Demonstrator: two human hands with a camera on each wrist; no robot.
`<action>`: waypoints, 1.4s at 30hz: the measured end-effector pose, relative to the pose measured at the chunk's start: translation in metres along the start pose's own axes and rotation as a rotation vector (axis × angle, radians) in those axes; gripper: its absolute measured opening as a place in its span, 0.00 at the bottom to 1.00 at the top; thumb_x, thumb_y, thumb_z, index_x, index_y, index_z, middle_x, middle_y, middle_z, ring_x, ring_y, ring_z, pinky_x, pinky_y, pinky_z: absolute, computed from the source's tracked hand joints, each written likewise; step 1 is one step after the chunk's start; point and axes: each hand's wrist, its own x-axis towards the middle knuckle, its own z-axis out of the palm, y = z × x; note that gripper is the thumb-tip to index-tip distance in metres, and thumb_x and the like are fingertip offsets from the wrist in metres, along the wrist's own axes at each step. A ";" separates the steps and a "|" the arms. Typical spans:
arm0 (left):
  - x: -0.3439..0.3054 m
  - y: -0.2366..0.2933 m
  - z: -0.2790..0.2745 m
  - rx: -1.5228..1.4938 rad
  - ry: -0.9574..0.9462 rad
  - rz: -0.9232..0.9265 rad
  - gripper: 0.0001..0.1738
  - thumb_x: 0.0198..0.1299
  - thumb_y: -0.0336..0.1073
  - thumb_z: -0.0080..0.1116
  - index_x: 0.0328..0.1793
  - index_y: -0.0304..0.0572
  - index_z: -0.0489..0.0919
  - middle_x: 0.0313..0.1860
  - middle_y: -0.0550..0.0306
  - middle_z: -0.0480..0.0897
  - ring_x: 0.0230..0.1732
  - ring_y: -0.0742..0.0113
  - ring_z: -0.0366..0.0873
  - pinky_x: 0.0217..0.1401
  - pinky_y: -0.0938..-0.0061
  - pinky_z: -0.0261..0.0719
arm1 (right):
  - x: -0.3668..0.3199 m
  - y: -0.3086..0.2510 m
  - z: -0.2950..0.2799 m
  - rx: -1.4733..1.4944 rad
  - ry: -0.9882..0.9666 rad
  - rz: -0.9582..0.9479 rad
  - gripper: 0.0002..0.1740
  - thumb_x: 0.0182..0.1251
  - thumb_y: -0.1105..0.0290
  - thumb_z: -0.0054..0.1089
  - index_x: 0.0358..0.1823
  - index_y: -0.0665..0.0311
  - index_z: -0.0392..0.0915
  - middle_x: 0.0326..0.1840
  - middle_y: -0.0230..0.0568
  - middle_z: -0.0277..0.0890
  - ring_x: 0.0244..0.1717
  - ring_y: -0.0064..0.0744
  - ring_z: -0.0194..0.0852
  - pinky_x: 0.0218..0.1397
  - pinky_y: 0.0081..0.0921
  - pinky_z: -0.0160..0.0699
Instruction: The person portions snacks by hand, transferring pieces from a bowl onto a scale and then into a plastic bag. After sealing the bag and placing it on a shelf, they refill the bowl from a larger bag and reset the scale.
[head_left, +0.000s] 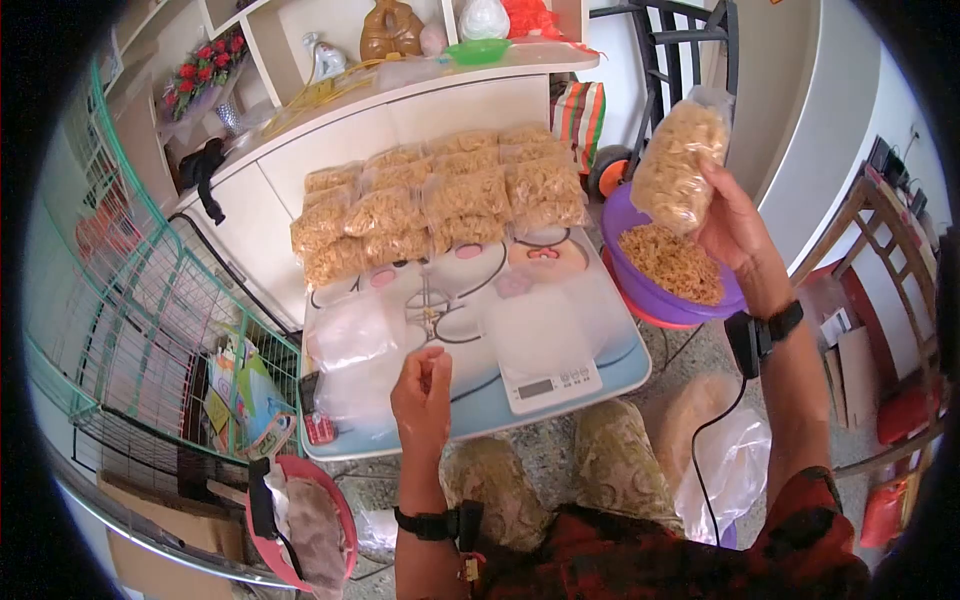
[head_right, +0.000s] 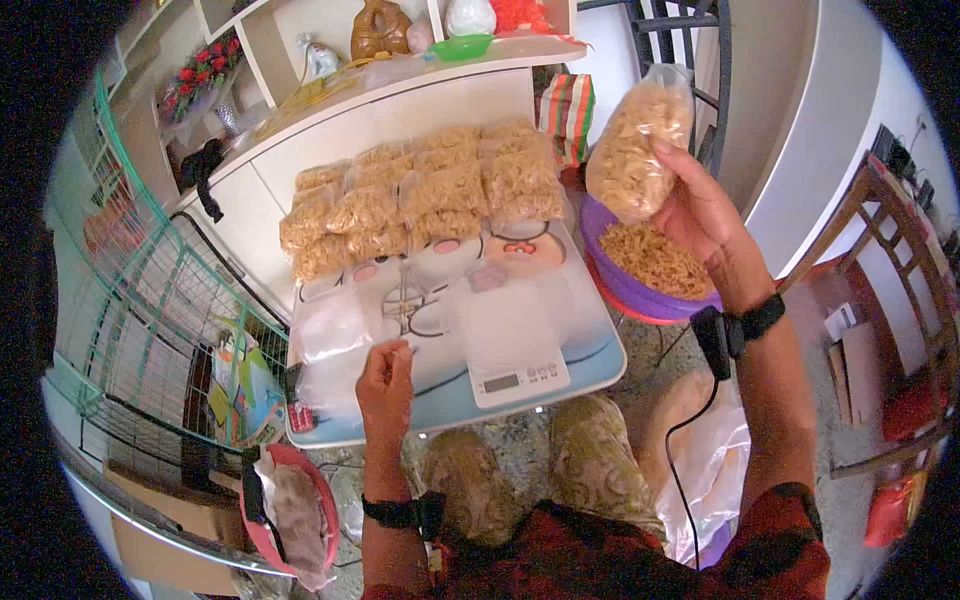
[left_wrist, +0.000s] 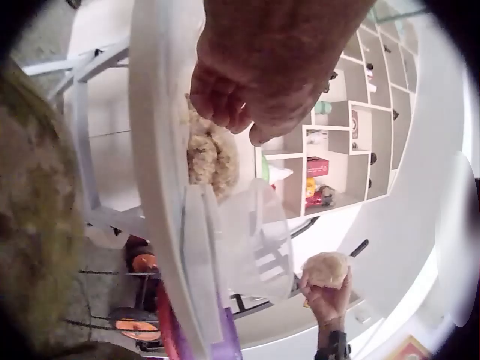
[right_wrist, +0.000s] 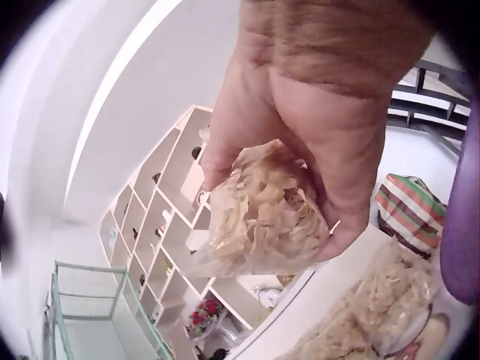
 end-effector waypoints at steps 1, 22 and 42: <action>0.002 -0.007 -0.001 0.091 0.005 0.025 0.13 0.68 0.40 0.56 0.49 0.37 0.79 0.26 0.65 0.75 0.26 0.77 0.70 0.30 0.80 0.69 | 0.013 0.001 -0.002 -0.057 0.007 0.006 0.33 0.68 0.54 0.59 0.68 0.64 0.63 0.63 0.46 0.73 0.62 0.37 0.74 0.67 0.40 0.73; 0.006 -0.029 0.007 0.399 0.016 0.080 0.06 0.60 0.30 0.61 0.42 0.38 0.81 0.28 0.55 0.78 0.26 0.67 0.75 0.30 0.75 0.72 | 0.301 0.069 -0.041 -0.964 0.036 -0.286 0.41 0.52 0.58 0.74 0.63 0.67 0.64 0.51 0.41 0.76 0.51 0.31 0.77 0.54 0.29 0.77; 0.009 -0.021 0.006 0.414 -0.063 -0.004 0.06 0.65 0.30 0.57 0.45 0.35 0.80 0.37 0.51 0.81 0.35 0.62 0.78 0.41 0.73 0.75 | 0.387 0.111 -0.051 -1.704 -0.253 -0.579 0.39 0.47 0.60 0.70 0.63 0.64 0.67 0.52 0.57 0.77 0.55 0.55 0.74 0.59 0.43 0.73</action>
